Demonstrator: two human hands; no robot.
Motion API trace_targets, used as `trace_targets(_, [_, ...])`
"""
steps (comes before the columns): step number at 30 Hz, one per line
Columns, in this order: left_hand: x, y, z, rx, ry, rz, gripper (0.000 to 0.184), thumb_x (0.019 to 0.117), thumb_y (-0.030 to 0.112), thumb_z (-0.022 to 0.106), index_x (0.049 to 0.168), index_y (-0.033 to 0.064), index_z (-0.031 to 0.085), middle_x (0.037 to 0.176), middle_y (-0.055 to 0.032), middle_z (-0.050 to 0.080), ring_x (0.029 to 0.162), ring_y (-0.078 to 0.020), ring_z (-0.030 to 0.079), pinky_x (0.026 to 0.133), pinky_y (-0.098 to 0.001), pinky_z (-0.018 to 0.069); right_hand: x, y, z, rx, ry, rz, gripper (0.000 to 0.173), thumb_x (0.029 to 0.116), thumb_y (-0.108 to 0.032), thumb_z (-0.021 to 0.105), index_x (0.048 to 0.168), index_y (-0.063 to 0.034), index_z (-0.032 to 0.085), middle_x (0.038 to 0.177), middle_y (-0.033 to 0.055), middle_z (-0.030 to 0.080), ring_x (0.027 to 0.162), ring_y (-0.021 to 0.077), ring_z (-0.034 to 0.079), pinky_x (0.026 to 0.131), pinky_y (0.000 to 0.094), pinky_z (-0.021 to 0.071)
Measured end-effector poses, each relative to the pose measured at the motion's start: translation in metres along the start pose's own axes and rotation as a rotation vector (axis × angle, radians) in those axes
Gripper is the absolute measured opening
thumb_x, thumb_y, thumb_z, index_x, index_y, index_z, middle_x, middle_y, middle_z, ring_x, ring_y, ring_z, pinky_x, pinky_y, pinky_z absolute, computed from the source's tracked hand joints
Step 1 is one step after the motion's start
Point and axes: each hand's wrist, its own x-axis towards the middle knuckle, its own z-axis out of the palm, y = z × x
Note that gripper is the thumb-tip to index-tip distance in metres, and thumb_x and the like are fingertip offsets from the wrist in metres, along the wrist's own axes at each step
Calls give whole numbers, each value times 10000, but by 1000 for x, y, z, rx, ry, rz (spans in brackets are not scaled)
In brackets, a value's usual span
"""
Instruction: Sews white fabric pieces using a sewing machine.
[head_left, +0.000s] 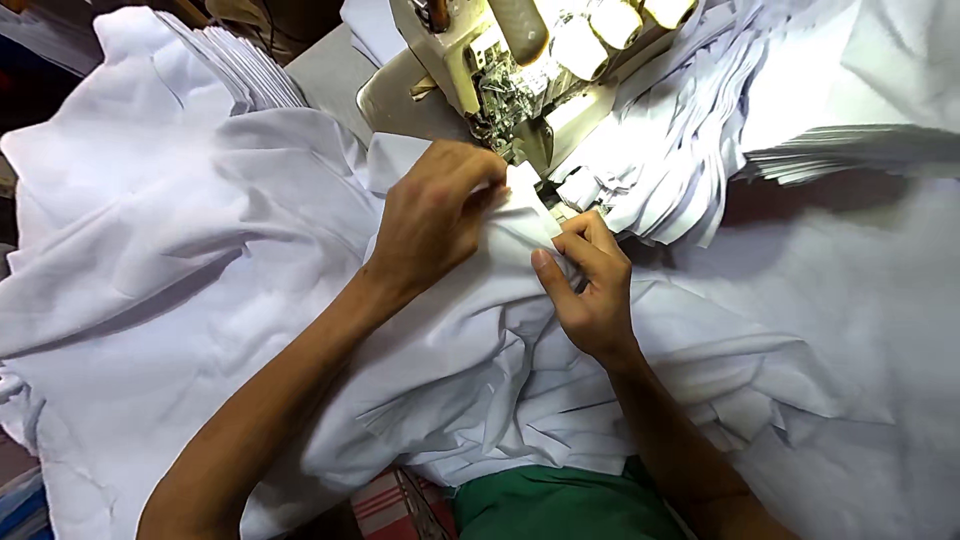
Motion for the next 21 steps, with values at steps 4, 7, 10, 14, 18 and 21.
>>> trace_targets(4, [-24,14,0,-38,-78,14,170,1006,92,565,1058,19,710,1366,-126,656,1379,-274,539,1147,-390,438,11,8,-11,320,-172,53,176,973,-164,587,915,-46,704,1089,47,662,1020,83,639,810,220,556])
trace_targets(7, [-31,13,-1,-133,-88,13,153,998,89,573,1036,-2,690,1451,-182,578,1441,-286,471,1188,-399,403,25,10,-9,459,-192,16,168,978,-151,588,946,-29,699,1198,87,673,1115,115,650,870,251,574])
trace_targets(10, [-30,8,-4,-189,-66,-19,167,1023,106,545,1038,-13,661,1438,-194,583,1439,-276,476,1185,-395,409,36,3,-5,557,-166,36,206,1007,-182,548,1098,-23,642,1210,90,651,1146,146,635,919,292,567])
trace_targets(14, [-29,8,-5,-205,-79,-29,181,1037,124,521,1075,6,653,1434,-150,603,1430,-250,490,1170,-381,427,41,-7,-1,683,-167,96,262,969,-52,519,1229,-36,497,1547,156,460,1296,201,576,927,301,564])
trace_targets(18, [-29,9,-4,-164,-136,-20,215,1040,142,503,1097,9,663,1489,-141,556,1477,-265,421,1206,-391,371,36,-10,6,636,-51,137,275,924,55,540,1180,-39,500,1475,148,528,1221,198,624,897,300,577])
trace_targets(21, [-27,9,-4,-128,-134,-9,204,1031,124,491,1061,6,654,1473,-143,565,1459,-260,441,1205,-393,366,32,-11,7,485,8,133,310,905,83,531,1191,-35,513,1438,129,566,1144,183,655,827,281,587])
